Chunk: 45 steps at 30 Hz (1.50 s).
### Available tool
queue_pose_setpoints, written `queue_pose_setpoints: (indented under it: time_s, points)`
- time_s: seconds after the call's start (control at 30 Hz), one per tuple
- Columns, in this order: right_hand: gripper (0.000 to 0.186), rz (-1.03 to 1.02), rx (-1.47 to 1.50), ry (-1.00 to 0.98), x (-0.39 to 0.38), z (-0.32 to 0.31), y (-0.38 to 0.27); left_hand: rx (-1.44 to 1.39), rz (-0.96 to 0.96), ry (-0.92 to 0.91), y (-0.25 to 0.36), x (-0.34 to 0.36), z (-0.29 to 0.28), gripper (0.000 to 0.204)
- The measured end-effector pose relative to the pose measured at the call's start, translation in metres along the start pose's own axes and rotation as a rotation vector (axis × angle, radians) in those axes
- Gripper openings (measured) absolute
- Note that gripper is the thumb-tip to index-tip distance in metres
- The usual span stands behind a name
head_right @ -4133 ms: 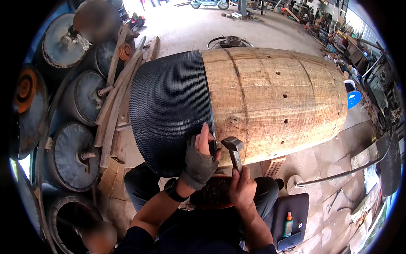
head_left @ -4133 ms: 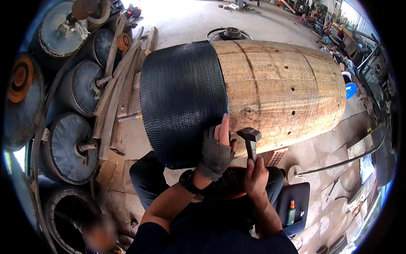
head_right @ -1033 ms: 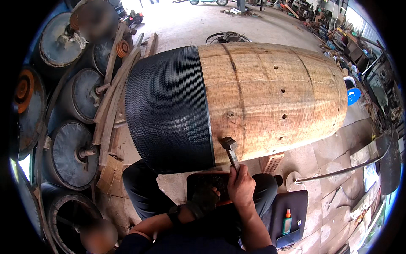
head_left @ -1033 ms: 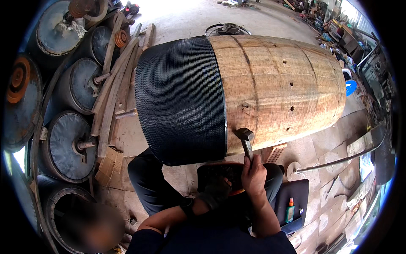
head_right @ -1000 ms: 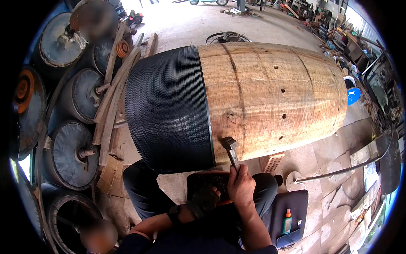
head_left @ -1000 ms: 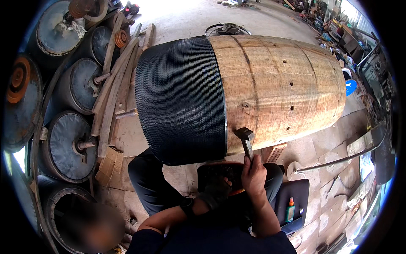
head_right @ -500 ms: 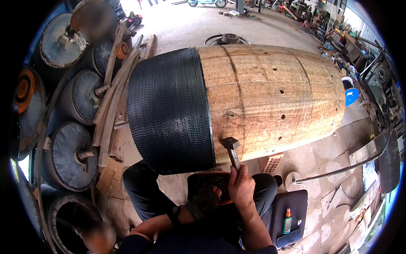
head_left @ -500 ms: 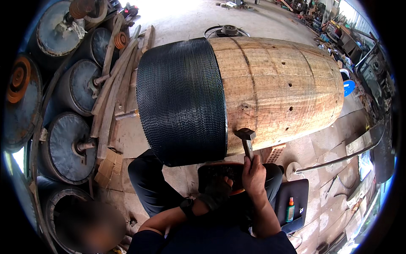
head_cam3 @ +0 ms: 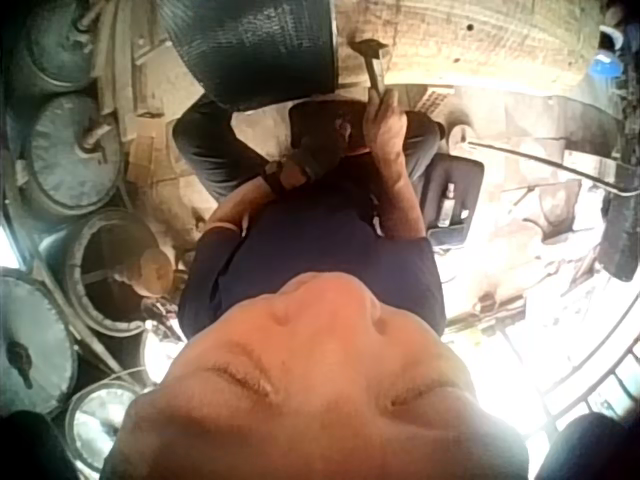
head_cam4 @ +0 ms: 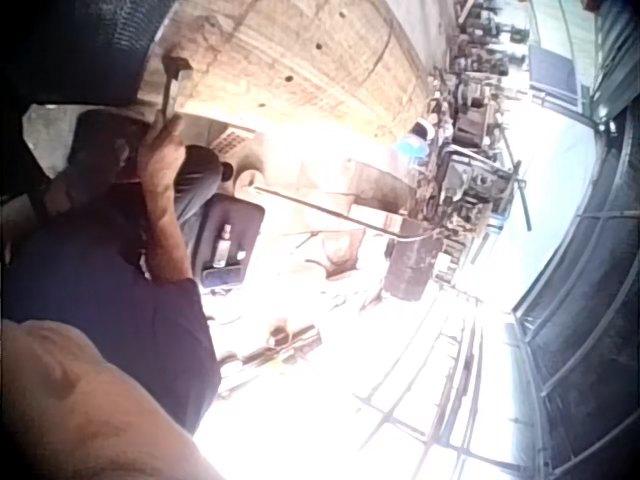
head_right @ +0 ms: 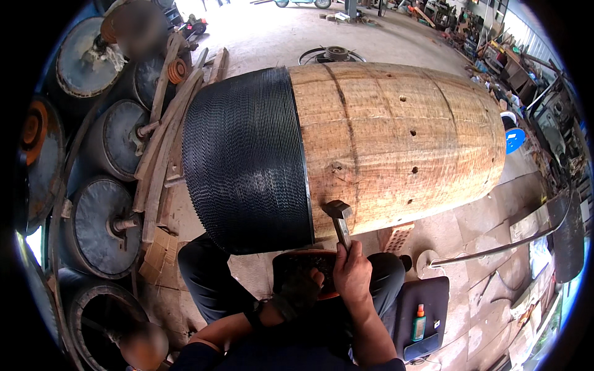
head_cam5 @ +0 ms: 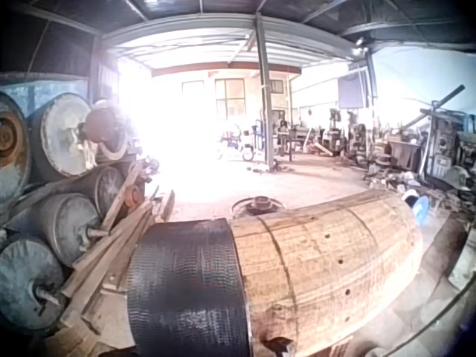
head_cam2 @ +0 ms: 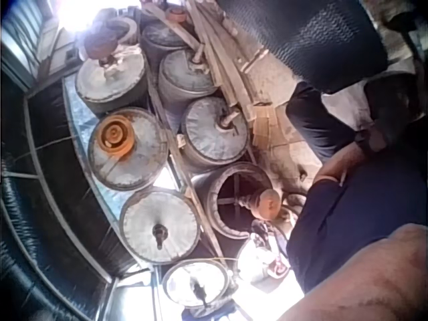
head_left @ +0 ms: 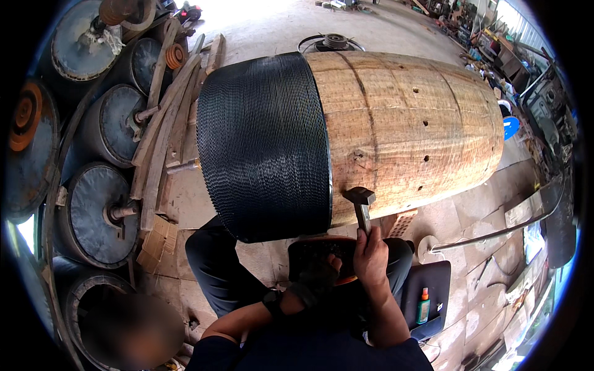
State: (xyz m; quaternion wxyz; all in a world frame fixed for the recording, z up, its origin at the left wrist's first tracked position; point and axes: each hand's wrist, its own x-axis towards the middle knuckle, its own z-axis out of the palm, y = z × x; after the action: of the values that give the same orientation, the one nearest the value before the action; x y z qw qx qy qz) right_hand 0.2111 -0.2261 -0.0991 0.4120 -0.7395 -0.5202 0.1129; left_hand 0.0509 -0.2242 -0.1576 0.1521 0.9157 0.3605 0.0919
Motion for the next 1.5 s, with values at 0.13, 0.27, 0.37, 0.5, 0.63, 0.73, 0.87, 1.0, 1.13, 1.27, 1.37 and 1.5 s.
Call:
queue_pose_setpoints:
  time_s: [0.13,0.27,0.37,0.5,0.63,0.73,0.87,1.0,1.13,1.27,1.37,1.5]
  points:
    - [0.019,-0.010,0.000,0.003,0.001,-0.001,-0.002,-0.026,-0.005,0.090,0.000,-0.001,0.004,0.019]
    - [0.019,-0.009,0.010,0.000,0.001,0.000,0.000,-0.091,-0.022,0.141,0.009,0.003,-0.014,0.014]
    - [0.019,-0.004,-0.005,-0.005,0.001,0.000,0.002,-0.090,0.009,0.141,0.009,0.004,-0.015,0.014]
    - [0.017,-0.015,0.024,-0.003,0.001,0.000,0.001,-0.144,0.026,0.157,0.006,0.002,-0.002,0.014]
    - [0.017,-0.027,0.029,0.000,0.000,0.001,0.002,-0.211,0.020,0.149,0.008,0.003,-0.009,0.015]
    - [0.017,-0.026,0.024,0.016,0.000,0.001,0.001,-0.269,0.023,0.180,0.009,0.004,-0.012,0.016]
    - [0.018,-0.043,-0.025,0.025,-0.002,0.005,0.006,-0.261,0.040,0.198,0.010,0.004,-0.016,0.017]
    - [0.018,-0.024,0.000,0.012,-0.002,0.006,0.004,-0.296,0.059,0.192,0.008,0.003,-0.016,0.017]
    - [0.018,-0.022,0.020,0.018,-0.003,0.006,0.004,-0.310,0.077,0.160,0.007,0.002,-0.017,0.016]
    - [0.016,-0.030,0.020,0.020,-0.002,0.005,0.001,-0.305,0.050,0.128,0.007,0.001,-0.012,0.014]
    - [0.015,-0.039,0.031,0.016,-0.003,0.004,0.000,-0.313,0.105,0.160,0.002,0.001,-0.005,0.010]
    - [0.015,-0.038,0.049,0.014,-0.002,0.005,0.000,-0.304,0.151,0.205,-0.002,0.002,0.000,0.008]
